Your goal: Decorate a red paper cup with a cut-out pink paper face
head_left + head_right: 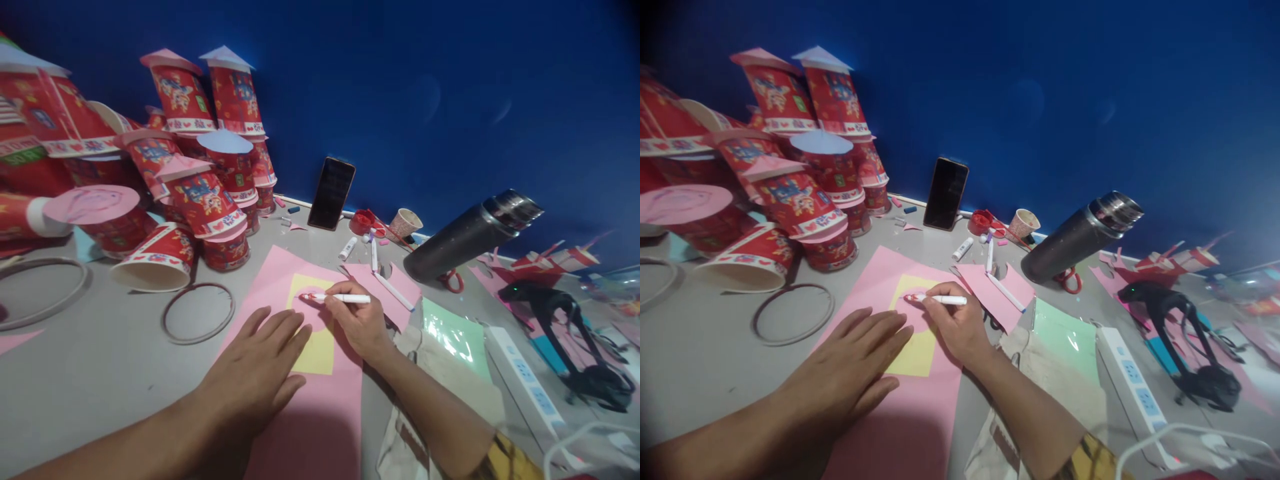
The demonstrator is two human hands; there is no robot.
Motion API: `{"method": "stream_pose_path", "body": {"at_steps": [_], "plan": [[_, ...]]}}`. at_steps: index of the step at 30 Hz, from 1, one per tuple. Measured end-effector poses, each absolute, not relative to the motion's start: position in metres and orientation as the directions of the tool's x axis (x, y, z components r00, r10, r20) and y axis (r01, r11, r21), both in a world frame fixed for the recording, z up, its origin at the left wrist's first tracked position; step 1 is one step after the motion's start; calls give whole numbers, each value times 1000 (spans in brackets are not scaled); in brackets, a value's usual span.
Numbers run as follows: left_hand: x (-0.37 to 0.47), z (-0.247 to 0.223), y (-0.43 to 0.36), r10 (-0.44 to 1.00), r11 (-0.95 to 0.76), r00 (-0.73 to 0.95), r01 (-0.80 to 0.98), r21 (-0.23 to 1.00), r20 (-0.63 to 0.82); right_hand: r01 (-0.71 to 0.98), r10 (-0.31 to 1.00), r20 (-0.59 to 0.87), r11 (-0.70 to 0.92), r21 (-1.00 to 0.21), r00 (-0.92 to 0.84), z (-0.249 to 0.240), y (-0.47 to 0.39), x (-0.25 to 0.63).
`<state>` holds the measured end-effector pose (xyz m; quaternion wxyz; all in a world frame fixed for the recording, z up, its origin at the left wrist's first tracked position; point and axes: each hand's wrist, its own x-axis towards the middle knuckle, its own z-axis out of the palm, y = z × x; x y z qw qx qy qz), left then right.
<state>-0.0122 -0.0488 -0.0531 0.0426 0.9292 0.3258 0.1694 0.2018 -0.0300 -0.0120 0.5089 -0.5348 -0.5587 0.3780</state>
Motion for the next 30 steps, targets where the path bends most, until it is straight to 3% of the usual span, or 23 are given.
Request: {"method": "stream_pose_path", "body": {"at_steps": [10, 30], "plan": [[-11, -52, -48, 620, -784, 734, 594, 181, 277, 174, 993, 108, 97, -980, 50, -16, -30, 202], [-12, -44, -49, 633, -774, 733, 595, 217, 248, 299, 981, 173, 142, -944, 82, -12, -28, 205]]}}
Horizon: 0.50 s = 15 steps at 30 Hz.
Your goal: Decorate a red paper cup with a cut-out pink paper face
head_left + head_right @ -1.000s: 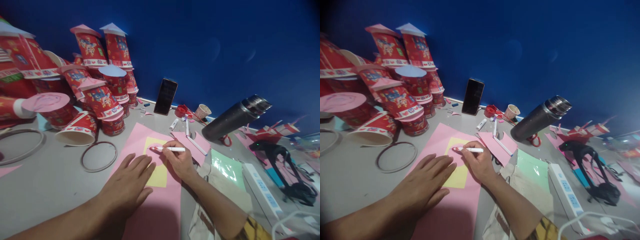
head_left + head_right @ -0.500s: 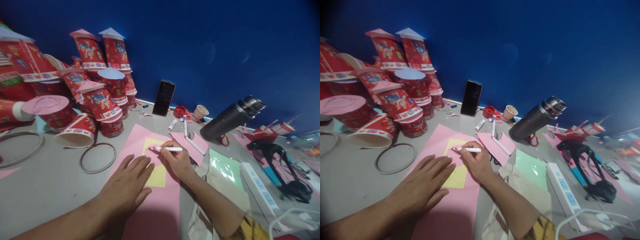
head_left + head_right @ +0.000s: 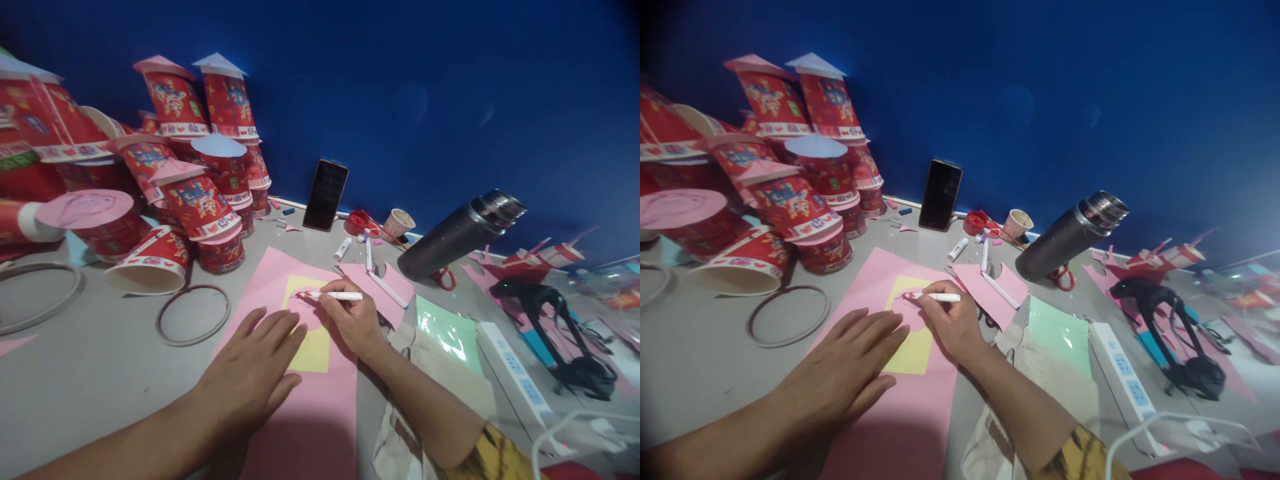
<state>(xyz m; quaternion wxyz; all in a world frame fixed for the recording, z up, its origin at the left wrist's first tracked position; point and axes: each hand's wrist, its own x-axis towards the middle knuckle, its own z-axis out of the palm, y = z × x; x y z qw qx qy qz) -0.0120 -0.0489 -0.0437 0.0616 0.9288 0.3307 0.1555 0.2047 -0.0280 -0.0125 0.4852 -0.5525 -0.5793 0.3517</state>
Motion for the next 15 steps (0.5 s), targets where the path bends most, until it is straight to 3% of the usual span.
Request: {"method": "stream_pose_path", "body": {"at_steps": [10, 15], "plan": [[-12, -44, -48, 634, -773, 732, 592, 228, 250, 231, 985, 146, 120, -965, 96, -13, -30, 202], [-11, -44, -48, 634, -773, 727, 591, 230, 263, 306, 979, 169, 127, -944, 117, -14, -29, 205]]}}
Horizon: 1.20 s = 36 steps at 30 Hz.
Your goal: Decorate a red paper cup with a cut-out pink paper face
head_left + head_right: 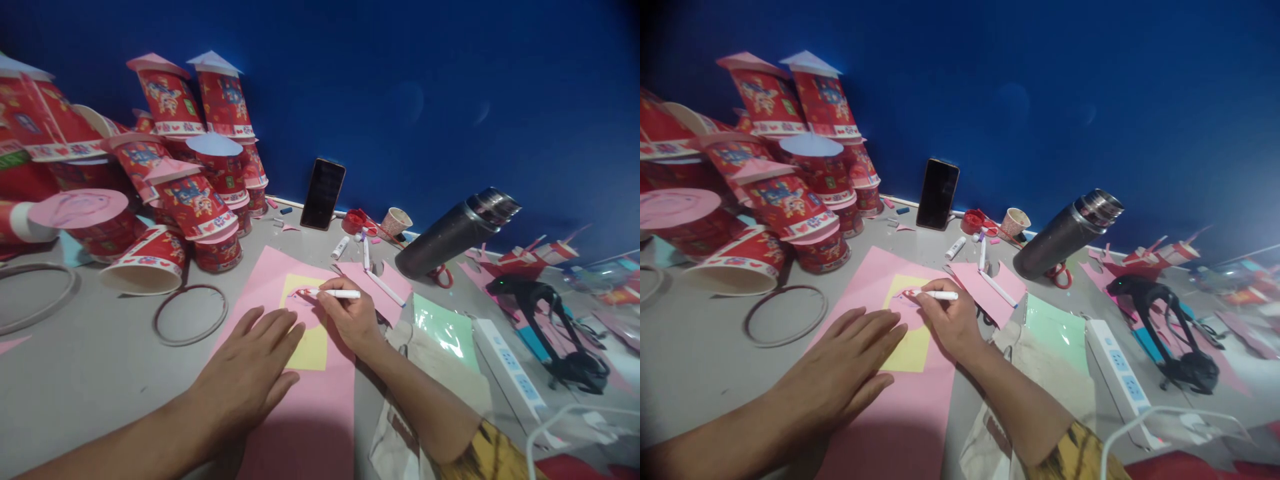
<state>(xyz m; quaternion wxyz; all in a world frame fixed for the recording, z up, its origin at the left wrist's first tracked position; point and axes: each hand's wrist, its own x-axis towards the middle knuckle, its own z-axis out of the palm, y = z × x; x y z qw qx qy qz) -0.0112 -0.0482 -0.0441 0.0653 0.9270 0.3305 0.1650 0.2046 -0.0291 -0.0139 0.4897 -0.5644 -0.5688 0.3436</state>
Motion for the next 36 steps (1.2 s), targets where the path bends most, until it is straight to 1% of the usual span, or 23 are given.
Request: {"method": "stream_pose_path", "body": {"at_steps": [6, 9, 16, 19, 23, 27, 30, 33, 36], "plan": [[-12, -44, -49, 631, -776, 723, 584, 239, 281, 305, 974, 158, 103, -947, 162, -12, -29, 208], [-11, -44, -49, 633, -774, 724, 584, 245, 274, 296, 975, 159, 108, -949, 156, -9, -30, 204], [-11, -41, -49, 638, -769, 721, 583, 261, 271, 359, 971, 210, 155, -920, 118, -8, -29, 200], [-12, -36, -50, 641, -767, 721, 588, 258, 262, 384, 966, 214, 143, -912, 148, -8, -29, 204], [-12, -32, -51, 637, -770, 729, 584, 257, 250, 362, 964, 189, 111, -926, 188, -6, -31, 204], [-12, -34, -51, 635, -771, 729, 579, 264, 255, 357, 969, 211, 154, -921, 127, -8, -31, 201], [-12, -33, -51, 634, -772, 732, 578, 265, 249, 400, 966, 246, 195, -896, 79, -9, -30, 202], [-12, -32, -51, 637, -769, 732, 581, 266, 242, 434, 959, 253, 176, -883, 126, -8, -29, 206], [-12, -34, -51, 633, -773, 728, 579, 259, 264, 402, 954, 236, 146, -904, 184, -5, -30, 209]]}}
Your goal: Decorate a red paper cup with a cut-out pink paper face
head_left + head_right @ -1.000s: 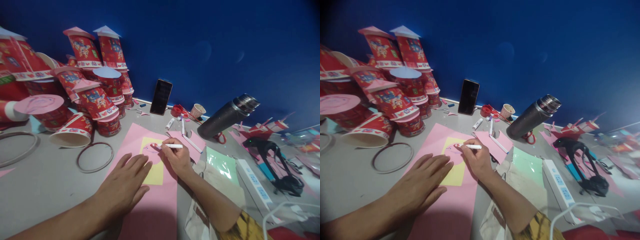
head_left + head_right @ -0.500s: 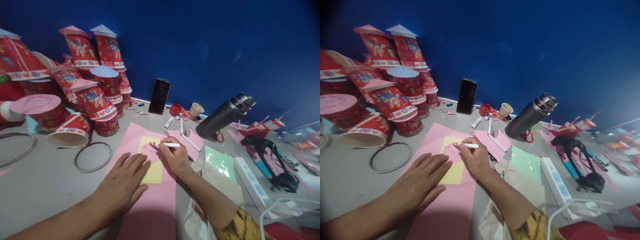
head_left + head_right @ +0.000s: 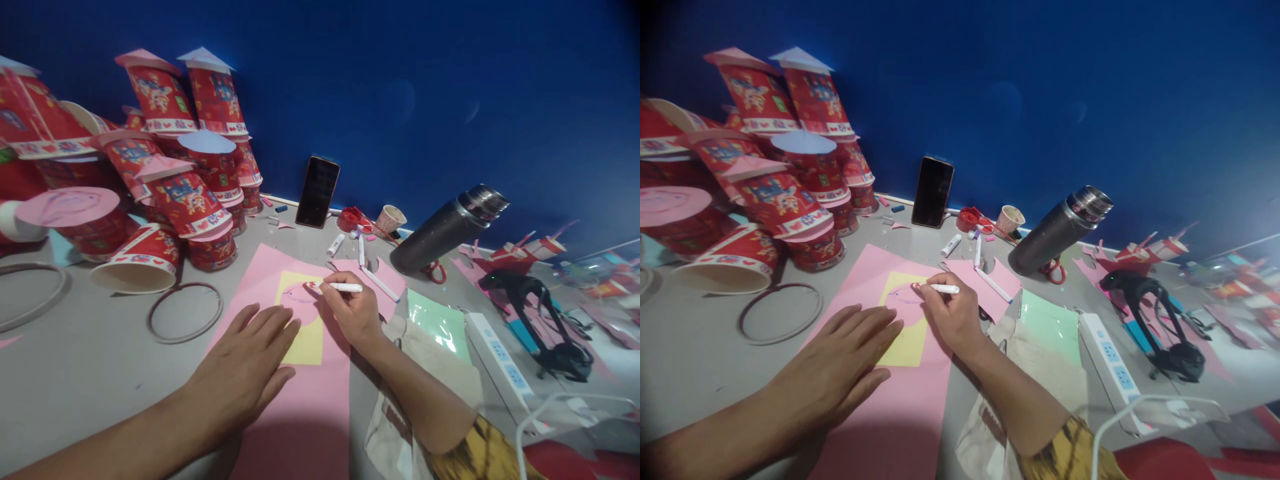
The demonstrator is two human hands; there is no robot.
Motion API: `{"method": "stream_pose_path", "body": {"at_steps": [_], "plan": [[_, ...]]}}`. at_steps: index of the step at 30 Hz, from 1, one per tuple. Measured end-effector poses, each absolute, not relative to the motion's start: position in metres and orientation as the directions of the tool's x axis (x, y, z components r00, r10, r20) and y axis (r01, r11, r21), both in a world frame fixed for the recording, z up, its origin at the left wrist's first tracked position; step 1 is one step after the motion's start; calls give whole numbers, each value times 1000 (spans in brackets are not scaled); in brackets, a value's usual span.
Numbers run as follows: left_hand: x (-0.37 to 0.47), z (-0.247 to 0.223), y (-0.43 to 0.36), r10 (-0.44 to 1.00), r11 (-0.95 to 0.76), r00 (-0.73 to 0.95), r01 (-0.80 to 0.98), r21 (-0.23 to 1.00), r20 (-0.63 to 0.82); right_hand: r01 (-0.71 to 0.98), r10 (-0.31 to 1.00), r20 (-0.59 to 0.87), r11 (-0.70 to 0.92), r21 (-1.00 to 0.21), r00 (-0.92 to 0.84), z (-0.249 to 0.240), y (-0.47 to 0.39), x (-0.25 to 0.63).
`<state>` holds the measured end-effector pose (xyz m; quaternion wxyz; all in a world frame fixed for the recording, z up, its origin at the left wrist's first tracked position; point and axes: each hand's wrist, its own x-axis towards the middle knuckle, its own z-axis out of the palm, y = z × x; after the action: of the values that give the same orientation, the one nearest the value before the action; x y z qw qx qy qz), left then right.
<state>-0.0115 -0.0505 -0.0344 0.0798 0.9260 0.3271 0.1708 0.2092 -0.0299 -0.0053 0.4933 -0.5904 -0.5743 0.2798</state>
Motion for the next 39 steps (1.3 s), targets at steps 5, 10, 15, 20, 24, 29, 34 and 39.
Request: {"method": "stream_pose_path", "body": {"at_steps": [5, 10, 15, 20, 24, 29, 34, 39], "plan": [[-11, -40, -50, 624, -781, 720, 571, 251, 304, 388, 958, 240, 163, -907, 158, -3, -31, 208], [-11, -42, -49, 614, -789, 721, 564, 244, 320, 439, 955, 285, 224, -870, 78, -8, -30, 204], [-11, -41, -49, 615, -789, 720, 565, 242, 321, 474, 952, 290, 211, -855, 100, -9, -29, 206], [-11, -35, -50, 620, -785, 726, 570, 244, 299, 445, 947, 279, 184, -876, 158, -4, -30, 210], [-11, -37, -50, 615, -788, 722, 565, 243, 316, 463, 947, 303, 223, -858, 106, -4, -30, 207], [-11, -42, -50, 609, -793, 719, 557, 245, 336, 498, 942, 335, 274, -823, 35, -10, -29, 205], [-10, -41, -49, 617, -787, 716, 565, 247, 326, 543, 932, 350, 244, -803, 98, -11, -28, 211], [-11, -41, -49, 611, -791, 718, 560, 245, 332, 533, 923, 367, 253, -808, 117, -8, -29, 212]]}}
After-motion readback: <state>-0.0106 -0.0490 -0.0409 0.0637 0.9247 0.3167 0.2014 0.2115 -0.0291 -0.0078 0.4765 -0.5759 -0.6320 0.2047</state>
